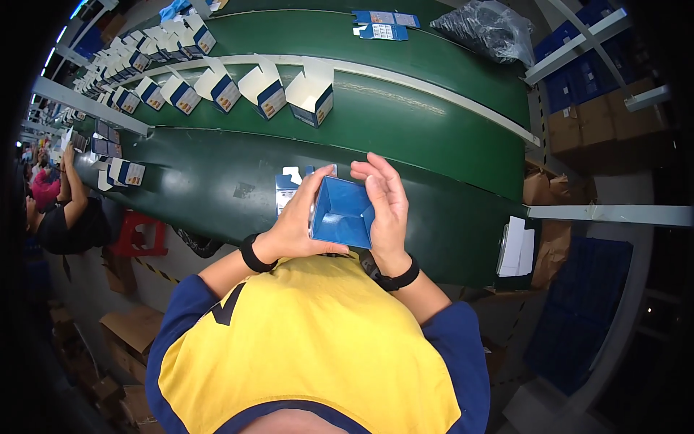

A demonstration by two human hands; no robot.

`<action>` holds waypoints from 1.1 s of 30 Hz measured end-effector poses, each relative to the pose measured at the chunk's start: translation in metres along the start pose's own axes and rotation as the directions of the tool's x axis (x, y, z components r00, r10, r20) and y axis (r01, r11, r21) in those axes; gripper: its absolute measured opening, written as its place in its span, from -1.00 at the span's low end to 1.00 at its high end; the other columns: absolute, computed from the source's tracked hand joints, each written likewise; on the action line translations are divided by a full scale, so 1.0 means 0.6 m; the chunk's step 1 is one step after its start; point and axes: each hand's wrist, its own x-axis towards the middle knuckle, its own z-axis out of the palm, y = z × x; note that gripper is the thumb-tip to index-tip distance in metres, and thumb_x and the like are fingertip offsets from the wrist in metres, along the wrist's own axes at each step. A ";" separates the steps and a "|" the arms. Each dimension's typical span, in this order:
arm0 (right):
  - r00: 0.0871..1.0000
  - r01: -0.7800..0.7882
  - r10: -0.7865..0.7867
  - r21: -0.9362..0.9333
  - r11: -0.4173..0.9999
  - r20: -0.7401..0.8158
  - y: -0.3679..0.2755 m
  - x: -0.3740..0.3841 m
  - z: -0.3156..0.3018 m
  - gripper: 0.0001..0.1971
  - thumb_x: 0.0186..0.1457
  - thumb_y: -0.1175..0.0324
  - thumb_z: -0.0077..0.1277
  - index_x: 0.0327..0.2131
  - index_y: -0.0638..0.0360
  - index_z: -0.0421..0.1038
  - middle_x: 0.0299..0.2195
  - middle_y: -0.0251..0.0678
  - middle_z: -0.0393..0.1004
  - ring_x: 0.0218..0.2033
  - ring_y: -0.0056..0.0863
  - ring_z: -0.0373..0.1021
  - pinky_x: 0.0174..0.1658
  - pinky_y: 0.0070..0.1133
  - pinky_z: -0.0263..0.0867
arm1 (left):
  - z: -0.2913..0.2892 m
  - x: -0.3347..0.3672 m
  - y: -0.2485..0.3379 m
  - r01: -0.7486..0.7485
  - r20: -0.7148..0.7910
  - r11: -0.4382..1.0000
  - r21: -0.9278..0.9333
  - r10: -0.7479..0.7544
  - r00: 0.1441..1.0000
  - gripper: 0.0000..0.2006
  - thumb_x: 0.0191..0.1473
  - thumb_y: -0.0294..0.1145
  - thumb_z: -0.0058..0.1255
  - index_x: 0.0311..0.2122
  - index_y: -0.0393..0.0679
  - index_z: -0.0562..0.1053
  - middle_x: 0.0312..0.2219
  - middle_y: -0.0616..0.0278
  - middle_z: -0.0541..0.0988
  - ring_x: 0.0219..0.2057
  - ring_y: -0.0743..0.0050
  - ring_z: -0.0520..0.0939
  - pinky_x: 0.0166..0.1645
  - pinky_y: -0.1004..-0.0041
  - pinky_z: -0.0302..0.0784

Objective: The person folds flat cardboard sheets into blue and white boxes and places them on a conveyor belt. After finishing the stack, they walk to a pile of brown paper bags to retrieve a new bundle of flat sheets and return to the workstation to continue.

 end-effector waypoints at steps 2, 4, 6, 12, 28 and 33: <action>0.998 -0.067 0.068 0.203 0.977 0.003 0.003 0.009 -0.001 -0.51 0.22 0.09 -0.37 0.09 0.24 0.07 -0.01 -0.11 0.26 0.05 -0.38 0.17 0.11 -0.48 0.04 | 0.014 -0.002 -0.003 -0.028 -0.042 0.998 -0.050 0.026 0.999 0.32 -0.50 -0.07 0.40 0.22 -0.18 -0.37 0.11 -0.12 0.03 0.14 -0.01 0.12 0.17 0.24 0.04; 0.999 -0.045 0.041 0.165 0.985 0.028 -0.002 0.009 0.003 -0.44 0.20 0.00 -0.44 0.12 0.22 0.00 0.03 -0.10 0.19 0.08 -0.36 0.11 0.13 -0.46 0.00 | 0.027 -0.002 0.001 -0.084 -0.133 0.987 -0.139 0.066 0.989 0.33 -0.50 0.02 0.37 0.22 -0.20 -0.38 0.12 -0.15 0.02 0.16 -0.06 0.07 0.19 0.16 -0.03; 0.997 0.002 -0.009 0.092 0.996 0.073 -0.009 0.008 0.008 -0.30 0.16 -0.18 -0.58 0.18 0.18 -0.14 0.12 -0.09 0.05 0.15 -0.31 0.00 0.16 -0.41 -0.07 | 0.033 0.010 0.002 -0.153 -0.178 0.965 -0.213 0.116 0.977 0.33 -0.50 0.03 0.36 0.21 -0.20 -0.37 0.12 -0.15 0.01 0.17 -0.06 0.04 0.20 0.15 -0.06; 0.970 0.242 -0.238 -0.180 0.953 0.040 -0.022 -0.006 0.015 -0.17 0.06 -0.31 -0.53 0.21 0.12 -0.27 0.19 -0.11 -0.12 0.20 -0.23 -0.11 0.18 -0.34 -0.17 | 0.014 0.052 0.011 -0.306 -0.184 0.846 -0.437 0.249 0.951 0.32 -0.49 0.06 0.36 0.20 -0.24 -0.35 0.16 -0.14 -0.09 0.23 -0.05 -0.15 0.23 0.16 -0.19; 0.994 0.059 -0.060 0.008 0.998 0.089 -0.018 0.052 -0.043 -0.14 0.01 -0.36 -0.50 0.22 0.05 -0.23 0.20 -0.13 -0.11 0.21 -0.21 -0.13 0.20 -0.33 -0.16 | 0.054 0.071 -0.012 -0.350 -0.215 0.896 -0.272 0.298 0.930 0.08 -0.44 -0.18 0.36 0.18 -0.03 -0.10 0.15 0.07 0.02 0.23 -0.13 -0.15 0.23 0.00 -0.31; 0.880 -0.411 0.389 0.028 0.911 0.273 -0.003 0.077 -0.127 -0.19 0.03 -0.20 -0.21 0.20 0.13 -0.14 0.14 -0.16 0.05 0.14 -0.29 0.05 0.12 -0.37 0.05 | 0.009 0.083 -0.042 -0.454 -0.251 0.847 0.277 0.520 0.816 -0.10 -0.35 -0.37 0.28 0.15 0.07 0.03 0.13 0.12 0.13 0.22 -0.05 -0.04 0.23 -0.03 -0.25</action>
